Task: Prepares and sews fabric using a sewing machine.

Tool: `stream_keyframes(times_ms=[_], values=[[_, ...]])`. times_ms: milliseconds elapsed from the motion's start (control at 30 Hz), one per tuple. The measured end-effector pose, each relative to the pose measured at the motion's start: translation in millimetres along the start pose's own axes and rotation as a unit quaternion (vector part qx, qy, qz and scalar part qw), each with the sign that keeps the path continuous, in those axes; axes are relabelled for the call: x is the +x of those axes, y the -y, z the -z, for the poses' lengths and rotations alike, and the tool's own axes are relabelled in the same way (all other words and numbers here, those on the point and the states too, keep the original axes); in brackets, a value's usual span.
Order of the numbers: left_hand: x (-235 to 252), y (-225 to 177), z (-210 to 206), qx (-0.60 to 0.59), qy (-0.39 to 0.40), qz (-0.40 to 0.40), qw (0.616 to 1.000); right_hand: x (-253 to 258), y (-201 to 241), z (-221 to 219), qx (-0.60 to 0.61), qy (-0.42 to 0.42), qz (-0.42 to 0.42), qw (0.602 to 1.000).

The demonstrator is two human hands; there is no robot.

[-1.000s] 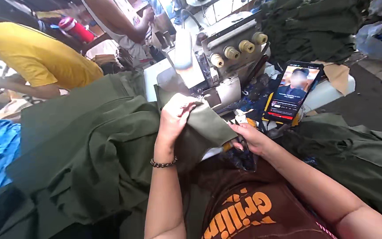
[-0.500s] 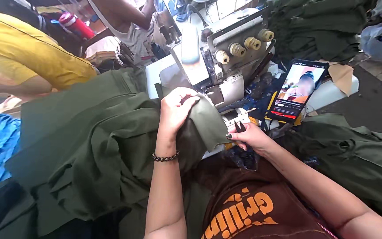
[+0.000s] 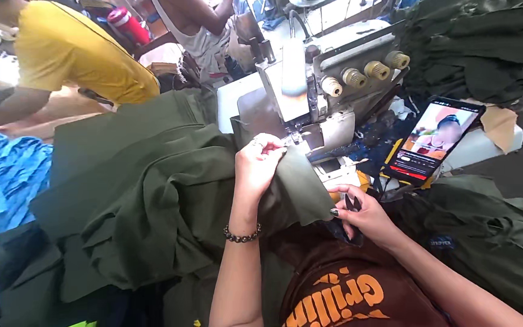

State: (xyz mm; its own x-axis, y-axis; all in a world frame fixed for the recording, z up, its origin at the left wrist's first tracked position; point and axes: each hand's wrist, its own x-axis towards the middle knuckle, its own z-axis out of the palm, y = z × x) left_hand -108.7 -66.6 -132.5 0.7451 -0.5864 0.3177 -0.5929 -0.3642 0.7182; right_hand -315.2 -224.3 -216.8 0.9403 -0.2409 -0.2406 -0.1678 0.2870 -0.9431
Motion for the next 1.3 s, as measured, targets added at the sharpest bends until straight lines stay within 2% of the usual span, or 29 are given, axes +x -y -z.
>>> stream_keyframes(times_ms=[100,167,267,367,433,667,800,933,1100,1200,1300], values=[[-0.4,-0.6,-6.2,0.034,-0.012,-0.019,0.999,-1.5,-2.9,-2.0,-0.002,0.006,0.006,1.0],[-1.5,0.0,-13.2,0.093,-0.024,-0.065,0.993,-4.6,-4.5,-2.8,-0.003,0.016,0.013,1.0],[-17.9,-5.9,-38.5,0.251,-0.091,-0.127,0.955,-9.4,-4.5,-3.5,-0.003,0.029,0.005,1.0],[-40.9,-14.2,-69.2,0.37,-0.122,-0.108,0.915,-10.6,-5.5,-4.5,0.001,0.041,-0.001,0.999],[-45.1,-16.1,-79.8,0.394,-0.114,-0.084,0.908,-10.9,-4.5,-6.5,0.014,0.043,-0.001,0.999],[-33.3,-0.7,-72.3,0.303,-0.122,-0.083,0.941,-4.8,3.0,-11.3,0.041,0.04,0.036,0.998],[-8.9,7.8,-38.3,0.226,-0.013,-0.047,0.973,10.7,13.6,-20.8,0.007,0.015,0.099,0.995],[25.2,10.4,-9.9,0.207,0.066,-0.022,0.976,41.9,27.5,-30.9,-0.032,-0.034,0.173,0.984],[60.5,26.3,-3.5,0.24,0.043,-0.041,0.969,85.1,27.9,-34.9,-0.176,-0.103,0.292,0.934],[75.2,35.3,-4.2,0.234,0.022,0.007,0.972,93.1,21.2,-35.0,-0.28,-0.164,0.318,0.891],[72.3,44.8,0.3,0.239,-0.004,0.059,0.969,88.9,16.3,-33.7,-0.338,-0.172,0.326,0.866]])
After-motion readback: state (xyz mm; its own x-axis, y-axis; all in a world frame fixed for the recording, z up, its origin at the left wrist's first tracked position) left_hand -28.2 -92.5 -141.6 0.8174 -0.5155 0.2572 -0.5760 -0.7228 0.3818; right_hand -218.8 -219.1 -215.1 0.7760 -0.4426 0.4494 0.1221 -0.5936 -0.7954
